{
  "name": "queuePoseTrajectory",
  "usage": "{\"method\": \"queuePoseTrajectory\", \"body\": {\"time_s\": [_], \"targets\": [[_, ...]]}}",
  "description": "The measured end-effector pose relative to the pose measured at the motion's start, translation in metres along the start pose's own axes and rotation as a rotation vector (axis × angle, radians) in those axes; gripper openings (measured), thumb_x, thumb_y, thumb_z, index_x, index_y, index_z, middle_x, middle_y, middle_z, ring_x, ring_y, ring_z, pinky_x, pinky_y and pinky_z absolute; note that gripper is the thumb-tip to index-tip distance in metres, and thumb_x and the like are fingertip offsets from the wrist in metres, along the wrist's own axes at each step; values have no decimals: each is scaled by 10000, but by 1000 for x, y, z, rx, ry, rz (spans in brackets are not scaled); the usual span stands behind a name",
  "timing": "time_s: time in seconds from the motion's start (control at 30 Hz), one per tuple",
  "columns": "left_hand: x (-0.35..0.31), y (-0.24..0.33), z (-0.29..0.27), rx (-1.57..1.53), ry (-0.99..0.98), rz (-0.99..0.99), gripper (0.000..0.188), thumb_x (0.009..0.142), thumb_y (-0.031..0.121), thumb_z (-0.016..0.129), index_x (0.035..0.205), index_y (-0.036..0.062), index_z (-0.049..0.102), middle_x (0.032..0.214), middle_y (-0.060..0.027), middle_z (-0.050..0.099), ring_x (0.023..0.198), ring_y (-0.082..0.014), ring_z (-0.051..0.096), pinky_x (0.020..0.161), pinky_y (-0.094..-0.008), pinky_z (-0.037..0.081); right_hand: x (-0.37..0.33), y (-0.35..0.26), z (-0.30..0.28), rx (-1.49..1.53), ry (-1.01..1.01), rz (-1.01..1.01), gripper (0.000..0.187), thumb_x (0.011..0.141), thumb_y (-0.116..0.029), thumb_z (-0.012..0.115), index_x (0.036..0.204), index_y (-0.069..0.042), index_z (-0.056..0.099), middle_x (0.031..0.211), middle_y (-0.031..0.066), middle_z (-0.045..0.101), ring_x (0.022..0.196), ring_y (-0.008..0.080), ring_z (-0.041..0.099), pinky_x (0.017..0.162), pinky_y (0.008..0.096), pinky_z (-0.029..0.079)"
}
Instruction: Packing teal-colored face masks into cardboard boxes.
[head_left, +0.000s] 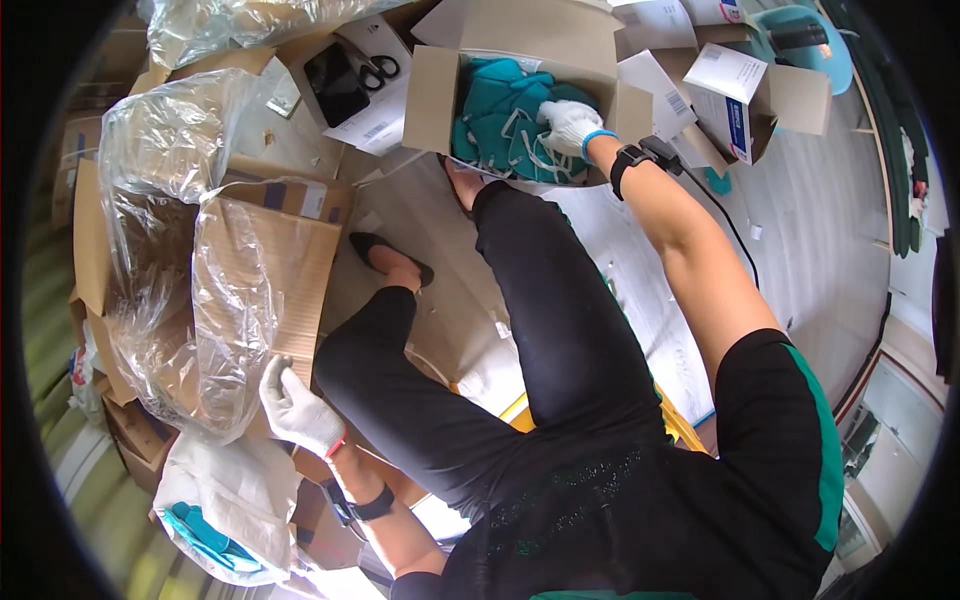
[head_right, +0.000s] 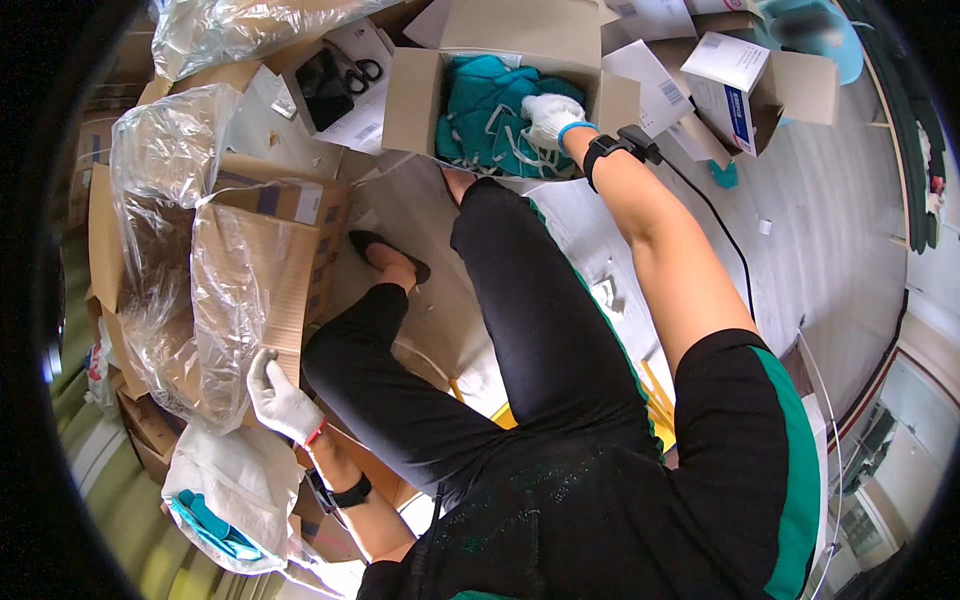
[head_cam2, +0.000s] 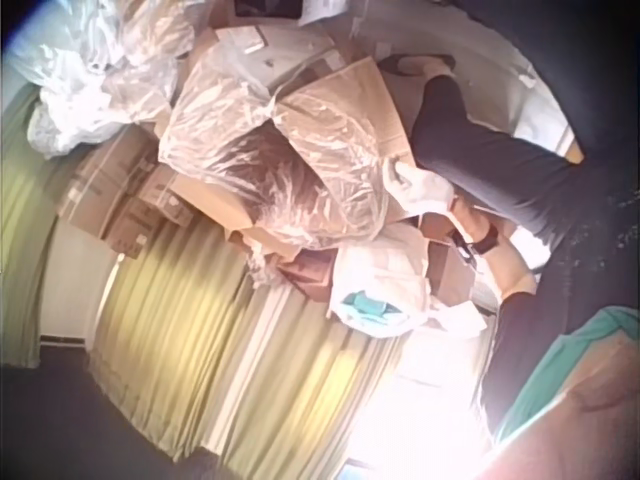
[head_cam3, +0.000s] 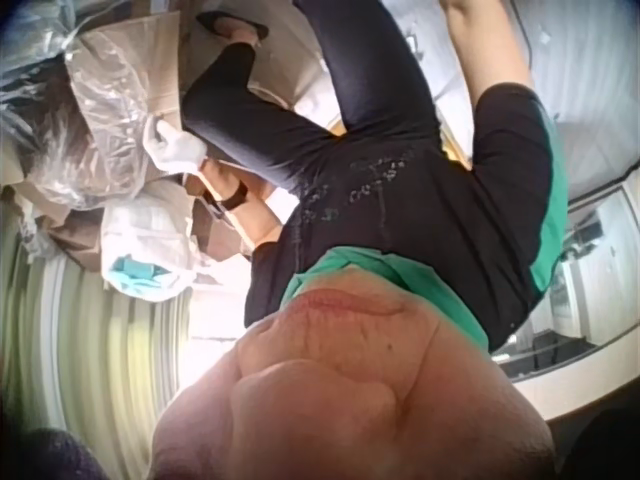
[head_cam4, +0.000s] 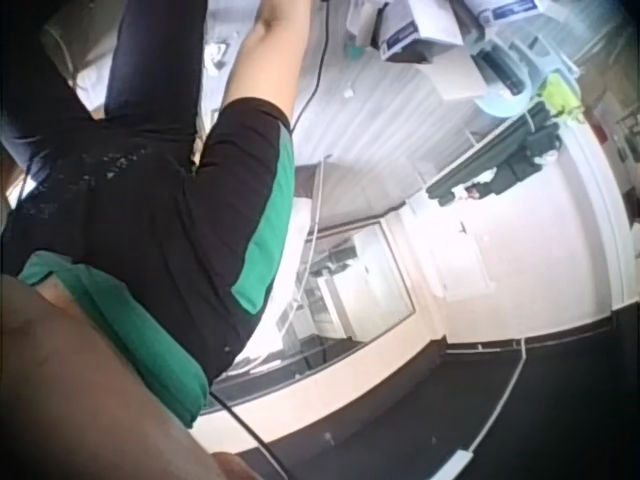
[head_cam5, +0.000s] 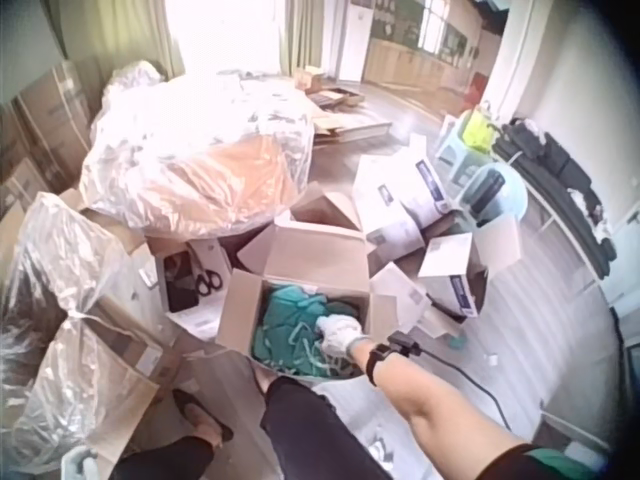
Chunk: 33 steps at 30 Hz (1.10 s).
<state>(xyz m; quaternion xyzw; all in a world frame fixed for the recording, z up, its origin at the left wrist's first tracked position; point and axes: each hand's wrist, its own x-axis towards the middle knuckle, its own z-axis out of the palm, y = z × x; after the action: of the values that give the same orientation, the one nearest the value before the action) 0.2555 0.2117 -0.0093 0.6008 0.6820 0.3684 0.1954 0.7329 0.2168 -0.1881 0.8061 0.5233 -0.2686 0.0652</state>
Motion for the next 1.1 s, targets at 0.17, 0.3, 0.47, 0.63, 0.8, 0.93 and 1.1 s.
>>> {"method": "queuePoseTrajectory", "body": {"time_s": [0.17,0.3,0.47,0.63,0.8,0.93,1.1], "targets": [[-8,11,-1,-17,-10,-15,151,916,-12,528,1002,-53,644,947,-107,668,890,-181,630,869,-300,477,-7,-5,-11,-135,50,-116,344,815,-319,691,1102,-135,648,1055,161,663,1014,343,629,837,428,514],[-17,19,1,-13,-23,-31,146,904,0,543,995,-44,648,937,-102,676,883,-185,634,865,-303,478,-16,-5,-22,-69,8,-125,313,813,-331,682,1068,-152,655,966,150,677,946,346,648,796,430,516],[-30,37,1,136,-21,184,162,877,-20,574,1020,-30,648,960,-113,671,917,-214,639,878,-313,480,-63,-10,-81,444,712,-298,162,848,-231,642,920,-88,670,894,94,682,850,279,650,763,337,503],[-40,95,25,65,-152,438,324,810,33,676,1133,25,644,1096,-148,647,1018,-273,621,924,-343,469,-113,-20,-124,413,541,-629,151,845,-161,632,928,-40,669,874,99,666,798,237,633,763,307,499],[-45,154,56,-228,-391,517,470,792,160,728,1223,38,587,1156,-131,638,1072,-250,610,937,-329,464,-187,-64,-155,531,472,-871,179,842,-184,644,929,-33,687,902,102,668,818,234,642,766,307,510],[-64,152,63,-807,-964,-9,345,914,175,659,1180,-34,591,1017,-63,674,918,-106,618,836,-254,499,-229,-94,-162,557,471,-926,189,841,-187,648,940,-31,688,918,99,675,844,228,646,788,305,509],[-87,129,48,-693,-654,54,223,924,164,647,1076,1,647,896,-16,685,769,-64,596,721,-249,507,-260,-95,-156,530,397,-888,183,835,-158,663,951,-18,678,907,96,664,850,197,634,797,293,500]]}}
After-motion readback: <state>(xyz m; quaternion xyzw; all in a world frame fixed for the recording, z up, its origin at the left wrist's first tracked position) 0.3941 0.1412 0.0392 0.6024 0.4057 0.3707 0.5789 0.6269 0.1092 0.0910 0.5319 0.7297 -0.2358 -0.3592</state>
